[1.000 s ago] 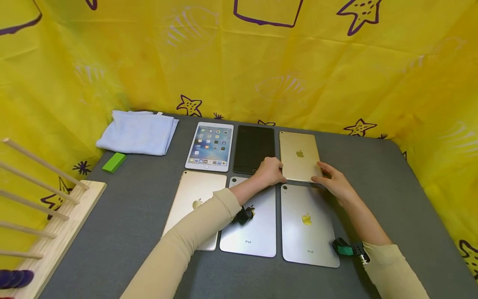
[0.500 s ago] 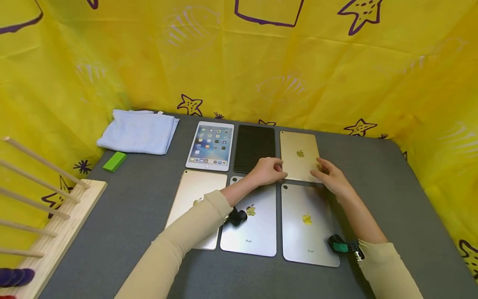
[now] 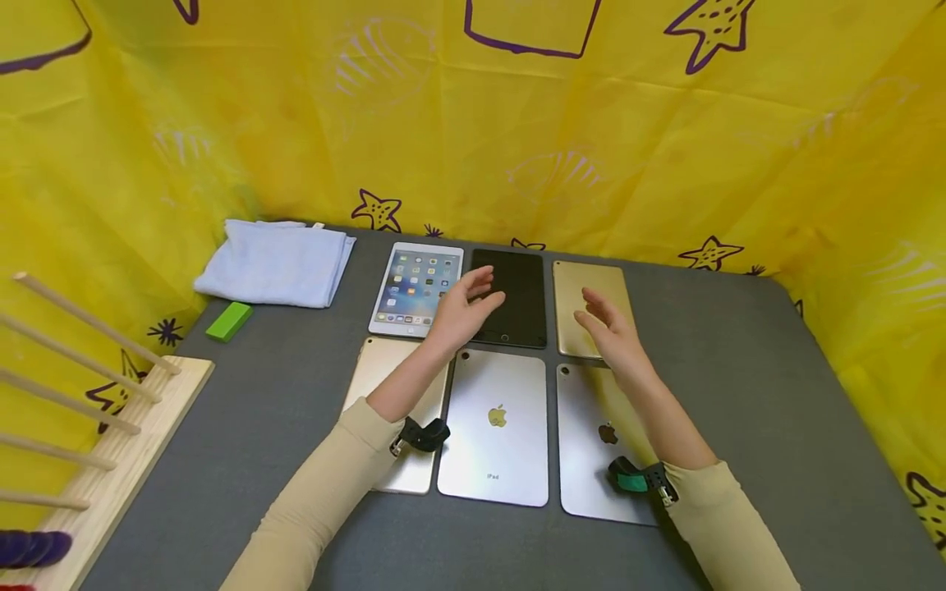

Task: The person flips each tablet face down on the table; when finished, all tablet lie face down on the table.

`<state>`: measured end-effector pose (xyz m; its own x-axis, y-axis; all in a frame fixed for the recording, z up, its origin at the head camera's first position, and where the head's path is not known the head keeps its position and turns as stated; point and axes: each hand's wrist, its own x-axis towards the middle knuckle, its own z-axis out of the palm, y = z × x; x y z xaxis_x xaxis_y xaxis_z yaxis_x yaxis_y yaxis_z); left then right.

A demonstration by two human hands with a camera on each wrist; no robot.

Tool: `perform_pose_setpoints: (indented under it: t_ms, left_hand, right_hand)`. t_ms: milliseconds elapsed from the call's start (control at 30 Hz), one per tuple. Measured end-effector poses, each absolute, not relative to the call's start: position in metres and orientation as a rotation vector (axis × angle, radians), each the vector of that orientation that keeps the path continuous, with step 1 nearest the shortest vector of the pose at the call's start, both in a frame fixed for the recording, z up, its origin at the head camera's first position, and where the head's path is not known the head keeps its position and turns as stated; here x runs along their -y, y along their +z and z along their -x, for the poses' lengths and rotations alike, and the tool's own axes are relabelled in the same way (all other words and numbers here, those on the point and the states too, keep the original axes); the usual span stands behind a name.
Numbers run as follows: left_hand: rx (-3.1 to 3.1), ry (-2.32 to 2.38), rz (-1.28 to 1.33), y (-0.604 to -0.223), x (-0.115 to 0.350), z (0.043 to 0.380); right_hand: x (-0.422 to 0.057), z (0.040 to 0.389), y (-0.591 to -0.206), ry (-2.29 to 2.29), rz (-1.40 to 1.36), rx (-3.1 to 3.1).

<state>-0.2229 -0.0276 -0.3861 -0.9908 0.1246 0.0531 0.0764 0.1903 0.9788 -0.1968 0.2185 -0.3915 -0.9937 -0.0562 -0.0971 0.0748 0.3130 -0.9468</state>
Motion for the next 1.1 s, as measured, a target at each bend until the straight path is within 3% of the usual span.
perform_pose_setpoints:
  t_ms: [233,1100]
  left_hand:
    - [-2.273,2.091,0.029,-0.389,0.051,0.213]
    - [-2.188,1.766,-0.026,-0.412,0.049,0.207]
  right_hand:
    - [-0.191,0.197,-0.399,-2.024,-0.072,-2.223]
    - [-0.165,0.193,-0.411,-2.073,-0.142,-1.943]
